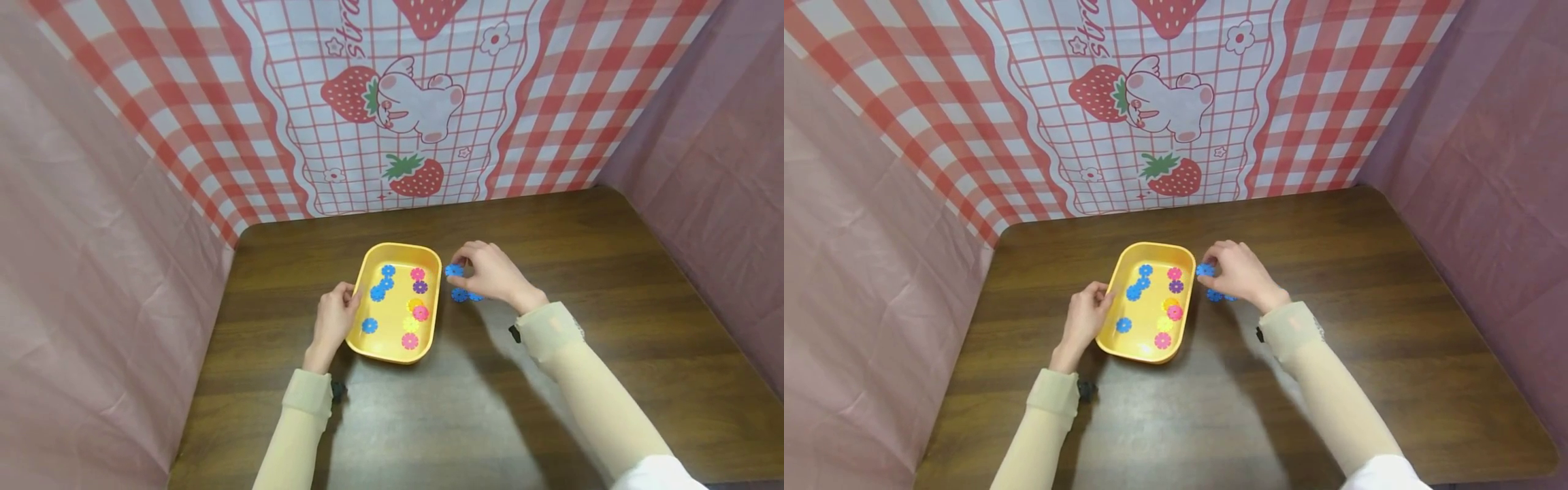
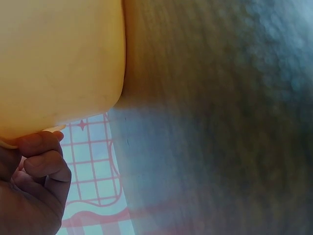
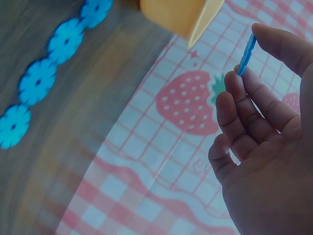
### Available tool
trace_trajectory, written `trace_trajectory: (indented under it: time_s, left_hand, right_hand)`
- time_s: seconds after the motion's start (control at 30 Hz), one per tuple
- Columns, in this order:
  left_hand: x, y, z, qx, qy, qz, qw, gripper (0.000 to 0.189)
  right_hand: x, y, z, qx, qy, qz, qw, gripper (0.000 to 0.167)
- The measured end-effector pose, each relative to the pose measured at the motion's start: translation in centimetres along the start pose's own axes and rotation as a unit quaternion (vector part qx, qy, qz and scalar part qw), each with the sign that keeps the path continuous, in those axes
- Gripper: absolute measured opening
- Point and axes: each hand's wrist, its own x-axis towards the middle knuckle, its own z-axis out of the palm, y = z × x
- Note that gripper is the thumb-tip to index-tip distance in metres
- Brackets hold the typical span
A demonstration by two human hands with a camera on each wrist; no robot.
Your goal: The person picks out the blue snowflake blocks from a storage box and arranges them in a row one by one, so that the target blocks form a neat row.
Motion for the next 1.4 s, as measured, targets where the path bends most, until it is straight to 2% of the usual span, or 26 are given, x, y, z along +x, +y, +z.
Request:
trace_trajectory:
  time_s: [0.5,0.9,1.4]
  left_hand:
    - [-0.1,0.0,-0.1,-0.004,-0.007,-0.007,0.9999,0.022]
    - [0.0,0.0,0.0,0.000,-0.002,0.001,1.0000,0.022]
    - [0.0,0.1,-0.1,-0.005,-0.012,-0.010,0.9999,0.022]
  right_hand:
    - [-2.6,4.5,-0.4,0.000,0.032,0.025,0.9992,0.029]
    - [-5.1,7.7,-0.9,0.017,0.028,0.072,0.9969,0.033]
    - [-7.1,10.9,-0.4,0.010,0.035,0.090,0.9953,0.034]
